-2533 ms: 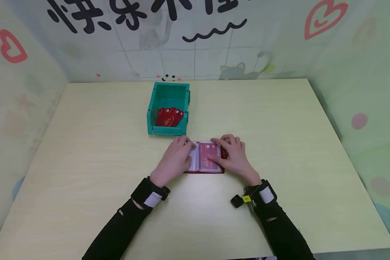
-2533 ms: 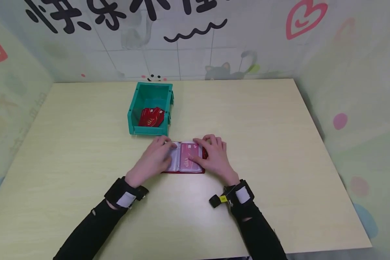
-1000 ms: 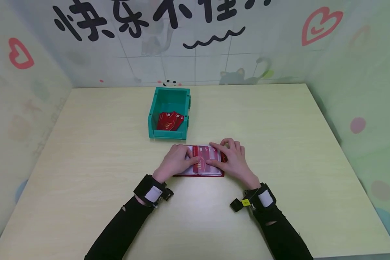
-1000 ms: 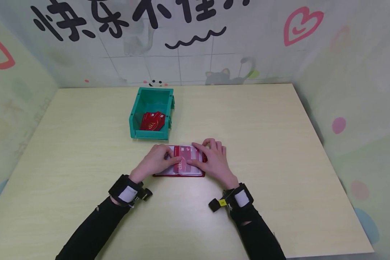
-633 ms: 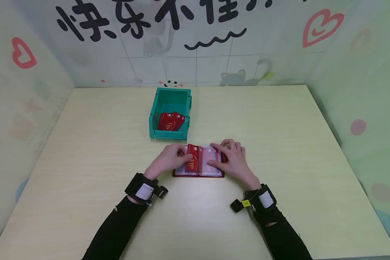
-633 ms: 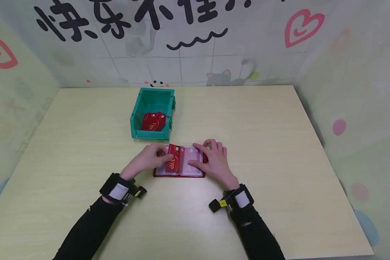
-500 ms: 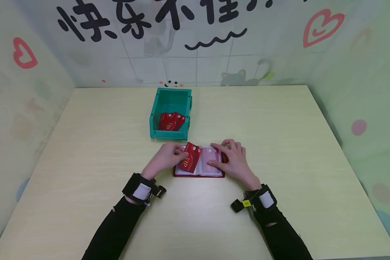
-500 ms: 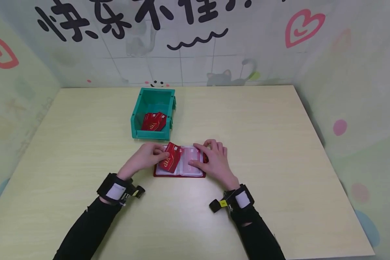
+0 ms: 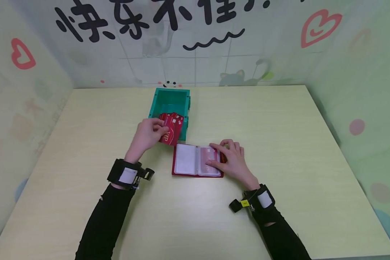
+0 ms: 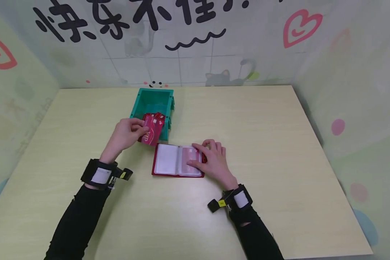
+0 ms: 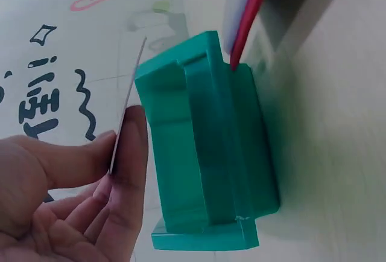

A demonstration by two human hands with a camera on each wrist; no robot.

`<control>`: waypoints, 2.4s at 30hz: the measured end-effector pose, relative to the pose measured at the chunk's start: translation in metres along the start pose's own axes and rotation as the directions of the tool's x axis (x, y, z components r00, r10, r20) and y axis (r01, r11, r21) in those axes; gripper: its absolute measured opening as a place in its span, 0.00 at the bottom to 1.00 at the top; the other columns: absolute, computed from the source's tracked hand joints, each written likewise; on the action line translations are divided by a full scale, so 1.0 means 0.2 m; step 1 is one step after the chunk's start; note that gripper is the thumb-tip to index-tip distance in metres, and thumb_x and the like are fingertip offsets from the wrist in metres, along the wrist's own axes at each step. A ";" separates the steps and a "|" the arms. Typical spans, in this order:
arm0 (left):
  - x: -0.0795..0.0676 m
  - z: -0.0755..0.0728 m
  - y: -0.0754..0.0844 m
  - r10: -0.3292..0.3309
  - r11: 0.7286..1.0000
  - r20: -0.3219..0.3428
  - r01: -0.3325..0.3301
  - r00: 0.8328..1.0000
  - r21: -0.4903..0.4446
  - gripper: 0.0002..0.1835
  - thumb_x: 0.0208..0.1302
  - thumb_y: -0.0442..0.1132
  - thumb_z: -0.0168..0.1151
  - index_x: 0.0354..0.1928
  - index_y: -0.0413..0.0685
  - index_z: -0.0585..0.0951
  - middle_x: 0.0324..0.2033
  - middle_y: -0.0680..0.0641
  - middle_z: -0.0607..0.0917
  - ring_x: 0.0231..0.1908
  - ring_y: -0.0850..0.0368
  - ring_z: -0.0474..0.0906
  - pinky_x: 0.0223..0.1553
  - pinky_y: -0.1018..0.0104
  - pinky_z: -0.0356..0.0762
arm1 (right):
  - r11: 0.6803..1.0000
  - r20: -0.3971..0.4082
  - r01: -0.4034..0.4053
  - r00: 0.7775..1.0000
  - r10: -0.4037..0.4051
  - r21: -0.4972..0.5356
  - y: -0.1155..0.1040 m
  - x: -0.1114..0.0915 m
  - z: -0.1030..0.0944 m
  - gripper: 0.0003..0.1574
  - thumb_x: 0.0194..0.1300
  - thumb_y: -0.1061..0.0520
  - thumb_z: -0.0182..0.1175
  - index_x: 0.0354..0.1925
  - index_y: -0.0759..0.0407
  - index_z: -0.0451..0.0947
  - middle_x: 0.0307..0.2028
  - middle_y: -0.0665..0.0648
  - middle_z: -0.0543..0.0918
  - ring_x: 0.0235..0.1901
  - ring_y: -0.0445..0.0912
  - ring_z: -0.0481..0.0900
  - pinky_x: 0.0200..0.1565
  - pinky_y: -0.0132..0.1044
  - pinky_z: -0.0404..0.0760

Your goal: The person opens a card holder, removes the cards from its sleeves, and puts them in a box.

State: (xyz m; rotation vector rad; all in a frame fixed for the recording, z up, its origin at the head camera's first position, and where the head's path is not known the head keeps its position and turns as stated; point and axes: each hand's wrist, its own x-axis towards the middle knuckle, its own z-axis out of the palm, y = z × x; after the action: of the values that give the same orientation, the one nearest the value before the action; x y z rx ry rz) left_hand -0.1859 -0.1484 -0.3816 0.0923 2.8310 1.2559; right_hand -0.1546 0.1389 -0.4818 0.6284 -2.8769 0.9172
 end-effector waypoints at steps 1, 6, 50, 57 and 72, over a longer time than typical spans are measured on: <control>0.02 0.00 0.00 0.012 1.000 -0.041 -0.012 0.999 0.010 0.18 0.65 0.37 0.60 0.53 0.31 0.77 0.37 0.35 0.85 0.33 0.46 0.80 0.31 0.57 0.80 | 1.000 0.002 -0.002 1.000 0.002 -0.001 0.00 0.00 0.00 0.40 0.52 0.36 0.67 0.61 0.49 0.75 0.50 0.59 0.65 0.51 0.55 0.58 0.49 0.54 0.58; 0.15 0.04 0.01 0.056 0.994 -0.158 -0.041 0.986 0.099 0.24 0.66 0.32 0.59 0.62 0.34 0.68 0.36 0.34 0.82 0.34 0.42 0.77 0.32 0.51 0.81 | 1.000 0.010 -0.015 1.000 0.015 -0.002 0.00 0.00 0.00 0.41 0.52 0.36 0.66 0.62 0.49 0.75 0.50 0.59 0.65 0.52 0.55 0.57 0.50 0.54 0.58; -0.03 0.23 0.14 0.277 0.939 0.024 -0.276 0.961 0.205 0.12 0.63 0.36 0.62 0.47 0.38 0.79 0.34 0.43 0.80 0.35 0.50 0.74 0.35 0.59 0.80 | 1.000 -0.040 -0.020 0.999 0.021 0.017 -0.01 0.00 0.01 0.40 0.52 0.34 0.66 0.59 0.51 0.76 0.52 0.60 0.67 0.51 0.55 0.58 0.48 0.53 0.58; -0.19 0.37 0.08 0.166 0.974 0.263 -0.199 0.950 0.105 0.17 0.58 0.42 0.67 0.47 0.39 0.81 0.26 0.49 0.79 0.29 0.55 0.73 0.30 0.64 0.76 | 0.995 -0.105 -0.012 0.994 0.022 0.094 -0.01 0.01 0.02 0.35 0.50 0.37 0.69 0.53 0.50 0.76 0.50 0.59 0.67 0.52 0.55 0.58 0.49 0.55 0.57; -0.19 0.40 -0.04 0.113 0.989 0.223 -0.088 0.968 -0.123 0.27 0.64 0.57 0.58 0.51 0.41 0.82 0.39 0.47 0.86 0.38 0.56 0.80 0.40 0.58 0.82 | 0.914 -0.120 0.338 0.940 -0.318 0.226 -0.11 -0.02 0.03 0.16 0.63 0.57 0.61 0.49 0.57 0.84 0.50 0.57 0.77 0.51 0.53 0.61 0.49 0.57 0.54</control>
State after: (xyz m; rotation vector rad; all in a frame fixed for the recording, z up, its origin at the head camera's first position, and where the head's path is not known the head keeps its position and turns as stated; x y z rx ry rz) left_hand -0.1424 -0.0973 -0.4397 0.3573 2.5835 1.3249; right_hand -0.1422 0.1203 -0.4757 1.0311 -2.4952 1.2131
